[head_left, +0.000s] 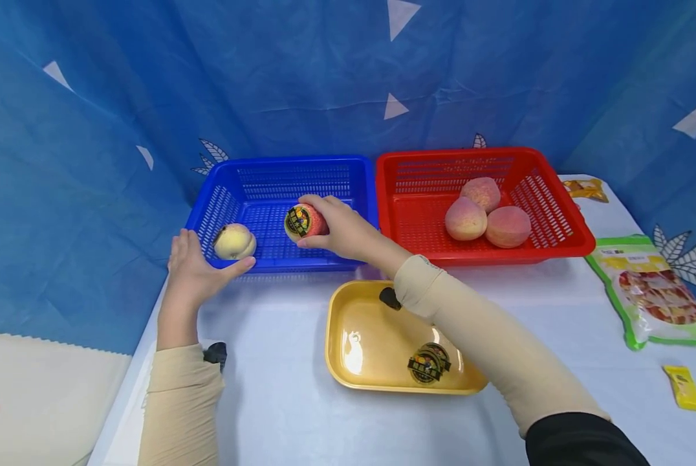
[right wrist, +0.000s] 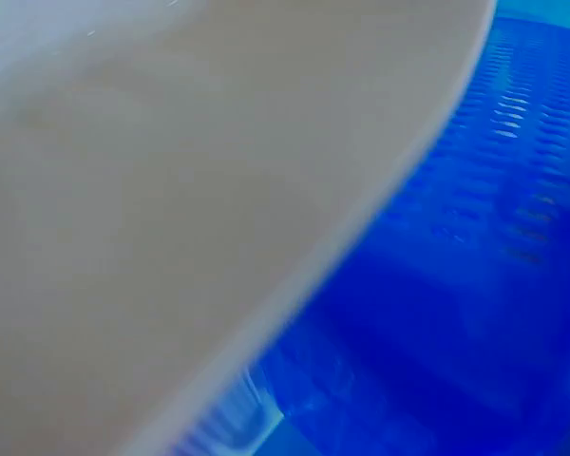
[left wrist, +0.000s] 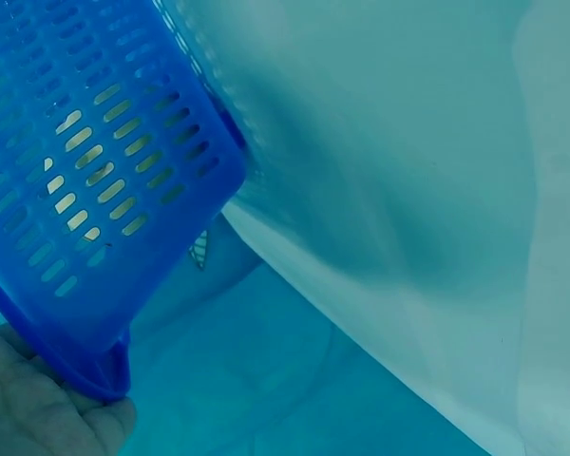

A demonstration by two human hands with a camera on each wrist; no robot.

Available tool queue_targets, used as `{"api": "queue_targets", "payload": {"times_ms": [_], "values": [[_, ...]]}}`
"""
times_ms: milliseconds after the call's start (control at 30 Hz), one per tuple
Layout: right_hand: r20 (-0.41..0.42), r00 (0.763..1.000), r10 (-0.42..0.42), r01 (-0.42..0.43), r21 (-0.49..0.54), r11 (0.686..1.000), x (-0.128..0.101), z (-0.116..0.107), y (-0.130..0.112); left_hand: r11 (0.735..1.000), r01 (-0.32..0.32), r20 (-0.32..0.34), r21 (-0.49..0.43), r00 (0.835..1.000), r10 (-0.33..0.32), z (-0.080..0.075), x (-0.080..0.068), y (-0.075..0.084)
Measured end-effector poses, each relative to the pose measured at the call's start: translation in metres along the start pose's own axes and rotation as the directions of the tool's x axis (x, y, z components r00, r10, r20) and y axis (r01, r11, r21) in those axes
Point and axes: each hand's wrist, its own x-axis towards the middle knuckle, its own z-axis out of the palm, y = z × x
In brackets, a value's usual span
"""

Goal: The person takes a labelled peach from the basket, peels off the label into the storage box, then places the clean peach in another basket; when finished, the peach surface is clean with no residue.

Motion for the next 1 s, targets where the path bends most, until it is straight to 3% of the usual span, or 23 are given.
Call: {"api": "queue_targets", "payload": {"times_ms": [200, 433, 600, 767, 867, 1000], "values": [[-0.031, 0.998, -0.053, 0.055, 0.054, 0.997, -0.020, -0.019, 0.004, 1.000, 0.000, 0.001, -0.017, 1.000, 0.000, 0.000, 0.001, -0.001], [-0.057, 0.997, -0.059, 0.068, 0.177, 0.982, -0.047, -0.039, 0.014, 1.000, -0.006, -0.009, -0.020, 1.000, 0.005, 0.000, -0.001, 0.002], [-0.087, 0.994, -0.070, 0.087, 0.207, 0.974, -0.060, -0.049, 0.020, 0.996, -0.087, -0.090, 0.013, 0.992, 0.088, 0.001, -0.009, 0.013], [-0.119, 0.989, -0.088, 0.110, 0.188, 0.976, -0.071, -0.054, 0.024, 0.976, -0.217, -0.189, -0.008, 0.959, 0.211, 0.006, -0.023, 0.044], [-0.128, 0.987, -0.101, 0.124, 0.187, 0.974, -0.076, -0.056, 0.024, 0.950, -0.306, -0.249, -0.067, 0.927, 0.281, 0.014, -0.034, 0.069], [-0.130, 0.985, -0.115, 0.139, 0.190, 0.972, -0.081, -0.058, 0.023, 0.870, -0.471, -0.314, -0.146, 0.856, 0.411, 0.028, -0.048, 0.101]]}}
